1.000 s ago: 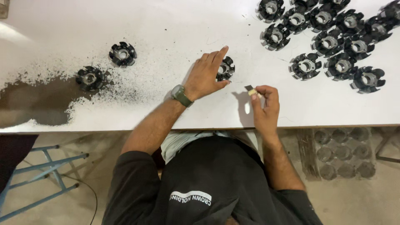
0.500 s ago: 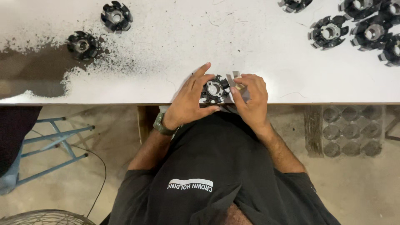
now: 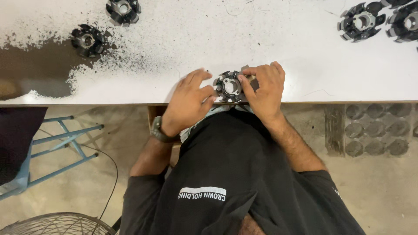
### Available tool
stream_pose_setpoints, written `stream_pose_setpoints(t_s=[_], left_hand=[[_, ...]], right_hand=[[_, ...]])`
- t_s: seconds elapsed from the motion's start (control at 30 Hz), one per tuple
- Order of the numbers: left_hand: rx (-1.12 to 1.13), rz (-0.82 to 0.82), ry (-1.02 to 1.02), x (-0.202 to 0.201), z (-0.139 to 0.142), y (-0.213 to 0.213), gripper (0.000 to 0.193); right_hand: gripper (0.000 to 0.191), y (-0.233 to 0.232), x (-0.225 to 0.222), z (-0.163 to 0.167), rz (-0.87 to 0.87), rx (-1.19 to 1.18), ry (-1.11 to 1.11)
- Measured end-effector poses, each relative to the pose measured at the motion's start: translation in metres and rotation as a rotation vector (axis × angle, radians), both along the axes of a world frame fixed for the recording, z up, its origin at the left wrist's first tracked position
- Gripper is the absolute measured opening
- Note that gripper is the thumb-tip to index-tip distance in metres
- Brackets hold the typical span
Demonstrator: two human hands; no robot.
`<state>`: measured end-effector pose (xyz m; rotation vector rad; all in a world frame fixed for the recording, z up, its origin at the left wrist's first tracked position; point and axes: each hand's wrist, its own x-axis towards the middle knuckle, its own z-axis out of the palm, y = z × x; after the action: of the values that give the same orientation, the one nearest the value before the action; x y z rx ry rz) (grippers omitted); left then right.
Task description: The person sits at a white workbench fitting small dark pad-like components into black circular clutch hubs one at a time, pressing each pad into place with their fingers and a small block, then setting the finished hub aside with a growing pile of completed hubs.
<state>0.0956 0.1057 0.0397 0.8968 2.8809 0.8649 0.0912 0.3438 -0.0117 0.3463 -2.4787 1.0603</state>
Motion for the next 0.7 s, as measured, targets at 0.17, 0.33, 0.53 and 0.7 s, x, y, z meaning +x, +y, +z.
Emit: stream_pose_setpoints(t_s=[0.17, 0.33, 0.53, 0.7], left_hand=[[-0.096, 0.032, 0.071, 0.013, 0.039, -0.009, 0.033], [0.117, -0.196, 0.259, 0.005, 0.038, 0.032, 0.030], [0.103, -0.019, 0.090, -0.017, -0.007, 0.055, 0.026], [0.127, 0.059, 0.048, -0.016, -0.025, 0.055, 0.025]], right_hand=[[0.014, 0.002, -0.002, -0.003, 0.031, -0.001, -0.029], [0.024, 0.007, 0.007, -0.008, 0.027, -0.133, 0.098], [0.034, 0.016, 0.031, -0.012, 0.060, -0.236, 0.052], [0.030, 0.006, 0.033, -0.016, 0.054, -0.119, 0.077]])
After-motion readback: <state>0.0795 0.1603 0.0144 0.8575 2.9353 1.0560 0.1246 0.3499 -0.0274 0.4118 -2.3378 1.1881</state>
